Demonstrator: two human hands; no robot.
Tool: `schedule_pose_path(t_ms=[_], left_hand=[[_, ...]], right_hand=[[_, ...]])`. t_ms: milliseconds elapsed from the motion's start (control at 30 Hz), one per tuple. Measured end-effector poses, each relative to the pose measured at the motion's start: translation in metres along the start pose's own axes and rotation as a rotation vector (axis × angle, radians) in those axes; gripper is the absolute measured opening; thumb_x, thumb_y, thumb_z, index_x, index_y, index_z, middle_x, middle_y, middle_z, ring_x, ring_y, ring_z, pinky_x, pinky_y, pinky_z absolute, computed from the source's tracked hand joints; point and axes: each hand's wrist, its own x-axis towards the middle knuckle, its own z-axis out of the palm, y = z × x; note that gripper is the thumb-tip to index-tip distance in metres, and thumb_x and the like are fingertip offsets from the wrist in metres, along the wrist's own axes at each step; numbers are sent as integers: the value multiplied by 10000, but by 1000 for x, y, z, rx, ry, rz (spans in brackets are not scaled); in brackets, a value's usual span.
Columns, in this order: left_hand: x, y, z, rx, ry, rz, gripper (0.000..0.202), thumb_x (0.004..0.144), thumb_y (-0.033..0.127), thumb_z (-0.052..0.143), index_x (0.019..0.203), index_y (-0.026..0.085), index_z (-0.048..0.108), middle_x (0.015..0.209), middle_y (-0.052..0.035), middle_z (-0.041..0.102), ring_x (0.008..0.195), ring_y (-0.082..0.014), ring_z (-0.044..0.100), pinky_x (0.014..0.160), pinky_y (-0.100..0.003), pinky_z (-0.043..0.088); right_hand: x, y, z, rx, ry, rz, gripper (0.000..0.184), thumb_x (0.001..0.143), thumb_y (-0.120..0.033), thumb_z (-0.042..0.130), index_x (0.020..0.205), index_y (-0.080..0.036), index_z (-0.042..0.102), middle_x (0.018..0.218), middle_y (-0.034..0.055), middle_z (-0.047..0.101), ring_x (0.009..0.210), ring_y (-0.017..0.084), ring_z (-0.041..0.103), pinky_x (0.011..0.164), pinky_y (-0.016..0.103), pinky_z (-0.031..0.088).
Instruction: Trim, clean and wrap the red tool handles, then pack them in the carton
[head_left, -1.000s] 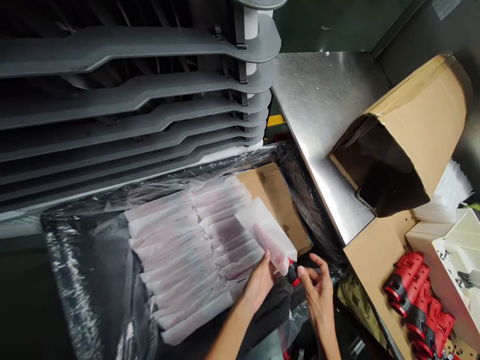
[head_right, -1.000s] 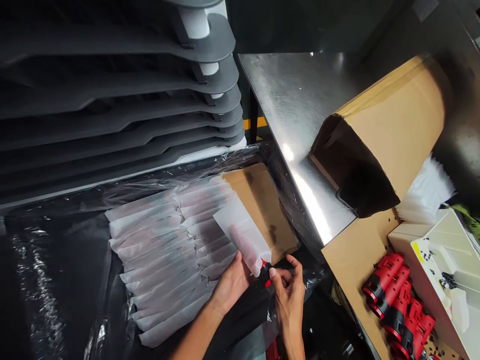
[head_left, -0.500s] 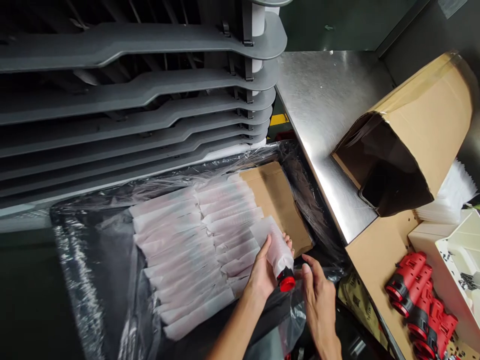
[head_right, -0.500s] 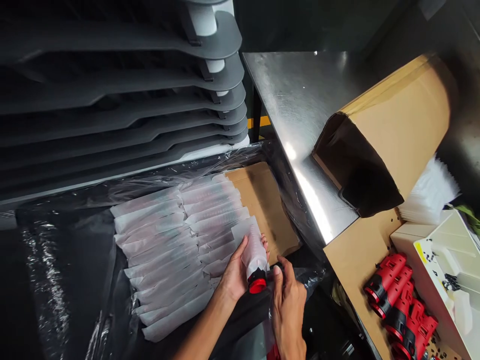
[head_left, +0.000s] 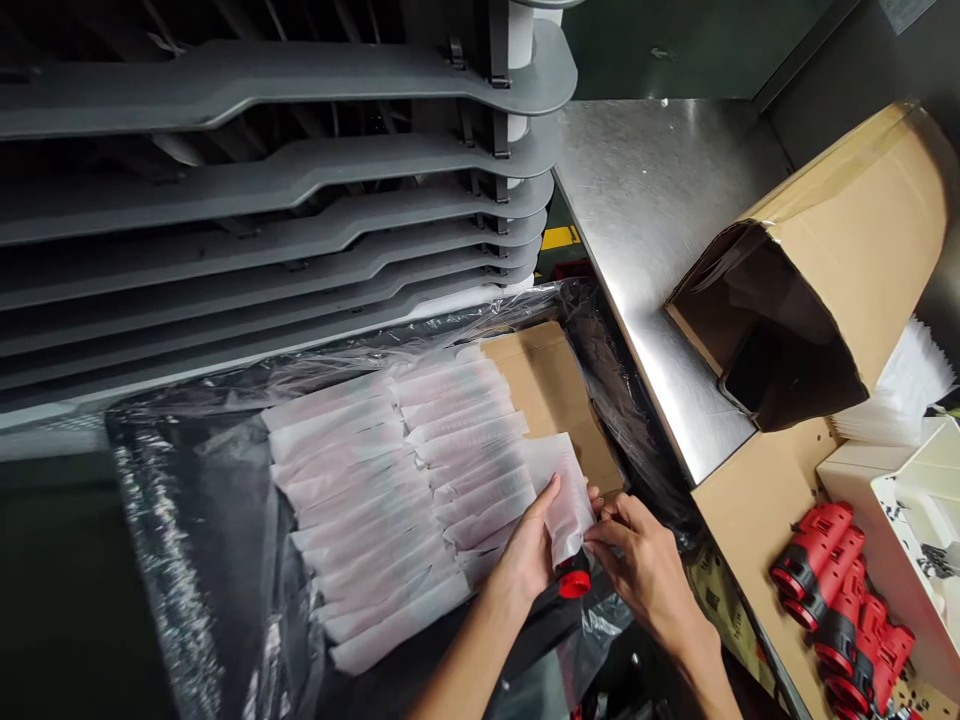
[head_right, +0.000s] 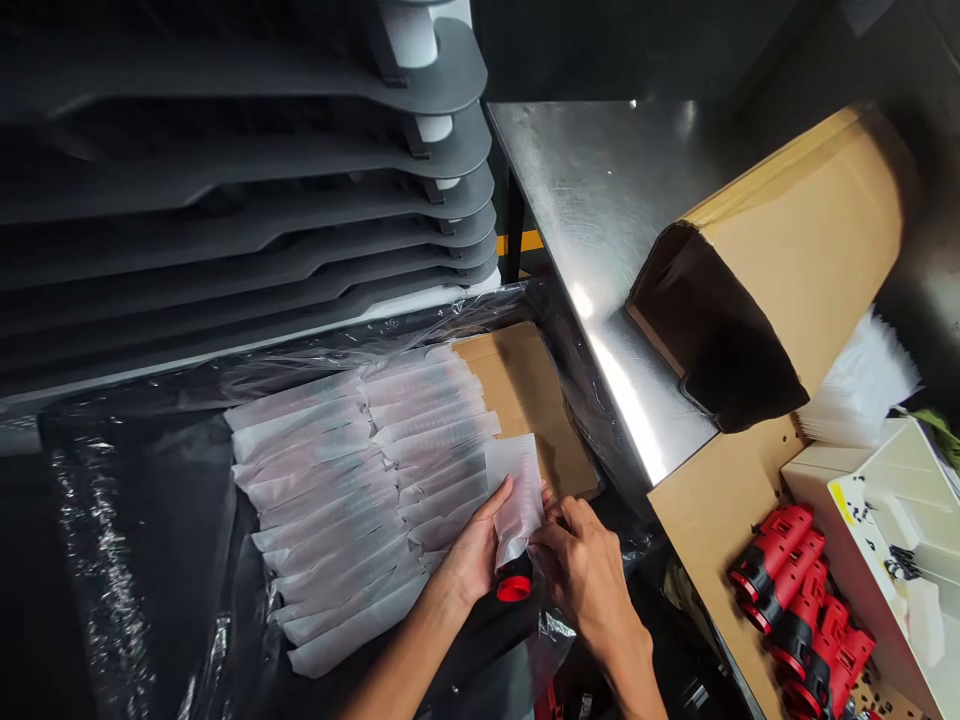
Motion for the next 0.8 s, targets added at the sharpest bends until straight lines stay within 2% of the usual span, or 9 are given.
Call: schedule_pose_path(t_ms=[133, 267, 333, 400, 467, 533, 800], left_hand=[[2, -2, -4, 21, -11, -28, 353, 972, 386, 507, 1067, 87, 669, 837, -102, 764, 703, -203, 726, 614, -273, 528], [9, -1, -13, 30, -10, -28, 293, 962, 344, 522, 1017, 102, 678, 827, -82, 761, 700, -190, 716, 627, -270, 529], [11, -1, -17, 43, 1, -29, 277, 954, 340, 539, 973, 104, 682, 784, -66, 753, 665, -173, 702, 636, -259, 526], [12, -2, -19, 71, 9, -55, 324, 951, 369, 539, 902, 84, 684, 715, -69, 732, 588, -165, 672, 565, -248, 495], [10, -4, -19, 99, 3, -90, 384, 960, 396, 512, 827, 76, 678, 641, -63, 697, 501, -148, 622, 503, -240, 449], [7, -6, -17, 112, -11, -112, 408, 973, 401, 483, 796, 85, 671, 611, -51, 675, 473, -133, 594, 504, -233, 436], [-10, -9, -8, 101, -38, -105, 389, 977, 399, 478, 860, 84, 674, 673, -60, 700, 503, -142, 620, 528, -242, 452]], right_hand=[[-3, -2, -2, 4, -18, 1, 174, 966, -176, 473, 936, -228, 636, 966, 61, 603, 870, 203, 577, 708, 290, 483], [-8, -2, -3, 173, 40, 31, 194, 998, -210, 421, 922, -223, 599, 928, 41, 558, 864, 167, 584, 749, 263, 501], [-8, 0, -1, 208, 101, 34, 166, 1001, -267, 459, 967, -231, 617, 958, 41, 548, 893, 164, 590, 774, 261, 505], [-6, 3, 1, 162, 114, 14, 138, 976, -320, 532, 1014, -239, 636, 1015, 57, 546, 928, 181, 587, 795, 285, 506], [-3, 5, 3, 97, 71, -18, 133, 963, -331, 555, 973, -238, 650, 1028, 65, 545, 908, 191, 572, 768, 304, 501], [0, 6, 3, 97, 33, -26, 166, 980, -307, 514, 906, -236, 644, 1005, 60, 544, 883, 187, 556, 744, 304, 486], [-6, -3, -4, 358, 22, 50, 242, 1030, -287, 399, 842, -236, 543, 994, 30, 536, 946, 173, 521, 824, 303, 442]])
